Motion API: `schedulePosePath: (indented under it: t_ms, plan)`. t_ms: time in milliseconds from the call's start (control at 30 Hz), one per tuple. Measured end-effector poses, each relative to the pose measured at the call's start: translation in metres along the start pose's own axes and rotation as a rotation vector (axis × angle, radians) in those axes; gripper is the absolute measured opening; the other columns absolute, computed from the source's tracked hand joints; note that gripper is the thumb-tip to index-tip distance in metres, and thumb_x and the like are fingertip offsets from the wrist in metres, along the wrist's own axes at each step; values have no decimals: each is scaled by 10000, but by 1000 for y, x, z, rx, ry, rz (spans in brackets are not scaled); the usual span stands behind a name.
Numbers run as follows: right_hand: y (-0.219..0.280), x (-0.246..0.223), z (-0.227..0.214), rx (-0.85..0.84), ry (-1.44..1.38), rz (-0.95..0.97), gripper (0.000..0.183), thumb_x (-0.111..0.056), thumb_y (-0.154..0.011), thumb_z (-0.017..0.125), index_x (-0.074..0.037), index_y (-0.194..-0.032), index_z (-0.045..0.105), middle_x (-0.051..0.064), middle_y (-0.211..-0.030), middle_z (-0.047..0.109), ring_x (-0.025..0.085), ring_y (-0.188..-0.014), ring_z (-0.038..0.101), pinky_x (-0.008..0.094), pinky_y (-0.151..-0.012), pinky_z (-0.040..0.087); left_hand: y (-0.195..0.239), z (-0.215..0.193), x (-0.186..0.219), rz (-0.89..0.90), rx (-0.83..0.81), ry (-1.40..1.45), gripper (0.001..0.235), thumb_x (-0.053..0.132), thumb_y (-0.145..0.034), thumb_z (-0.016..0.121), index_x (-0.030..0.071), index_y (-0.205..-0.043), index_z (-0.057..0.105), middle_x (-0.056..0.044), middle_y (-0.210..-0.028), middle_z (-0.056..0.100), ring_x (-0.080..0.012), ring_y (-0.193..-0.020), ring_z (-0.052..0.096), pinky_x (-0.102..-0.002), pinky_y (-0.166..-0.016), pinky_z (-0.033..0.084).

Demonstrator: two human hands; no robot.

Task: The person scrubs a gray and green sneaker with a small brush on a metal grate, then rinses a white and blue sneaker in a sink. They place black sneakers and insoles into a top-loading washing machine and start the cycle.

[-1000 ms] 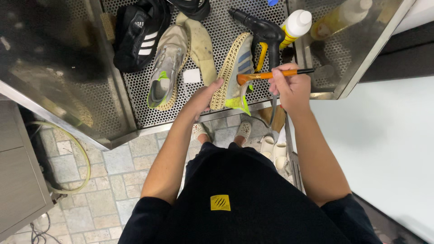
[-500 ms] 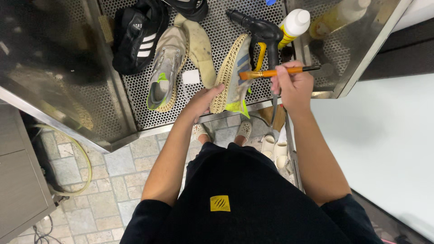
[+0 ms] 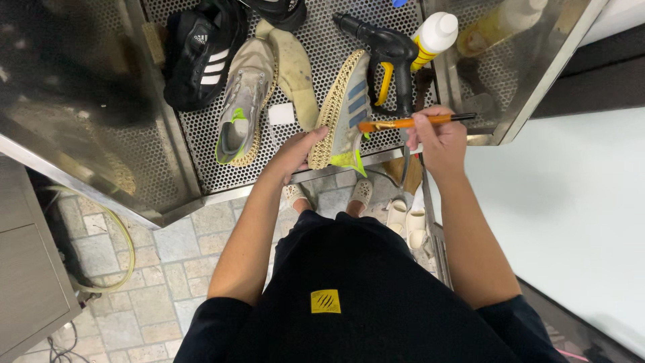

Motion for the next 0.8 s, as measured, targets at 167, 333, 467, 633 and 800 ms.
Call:
schedulePosePath:
  t_ms: [167, 333, 467, 633, 800]
  plan:
    - [3, 2, -31, 420, 223, -99, 117, -100, -1122, 584, 11, -1084, 575, 73, -823, 657, 107, -642, 599, 266, -582, 488, -5, -2, -5, -1, -12, 38, 837, 721, -756, 587, 138, -1356, 631, -34, -1241, 716, -171, -1114, 640, -370, -952, 453]
    - [9, 21, -53, 417, 659, -72, 165, -140, -1111, 619, 11, -1044, 610, 97, -747, 647, 140, -633, 628, 314, -604, 492, -8, -1, -8, 14, -46, 42, 801, 713, -784, 585, 136, -1337, 651, -30, -1191, 725, -153, -1043, 642, -346, -911, 454]
    - [4, 49, -55, 361, 812, -186, 163, -149, -1113, 640, 4, -1058, 625, 118, -817, 663, 186, -688, 642, 339, -646, 506, -10, 0, -11, 11, -43, 56, 793, 709, -785, 585, 153, -1349, 623, -5, -1201, 720, -133, -1043, 655, -334, -918, 458]
    - [3, 45, -56, 311, 760, -248, 156, -136, -1124, 630, 18, -1103, 632, 123, -877, 672, 180, -734, 659, 333, -671, 521, -8, 3, -9, 12, -2, 64, 829, 721, -777, 580, 152, -1378, 620, -20, -1229, 708, -150, -1082, 623, -365, -944, 441]
    - [23, 2, -41, 436, 103, -97, 147, -113, -1117, 572, 32, -1095, 559, 108, -850, 658, 140, -659, 620, 283, -600, 509, -2, 5, -8, 44, 33, 107, 887, 731, -775, 574, 112, -1411, 563, -35, -1326, 666, -168, -1202, 603, -400, -990, 429]
Point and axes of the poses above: each hand's wrist, its own y-axis away from the middle knuckle, its own z-axis out of the palm, x = y × z, the point moved 1 cm from there along -y, towards the middle knuckle
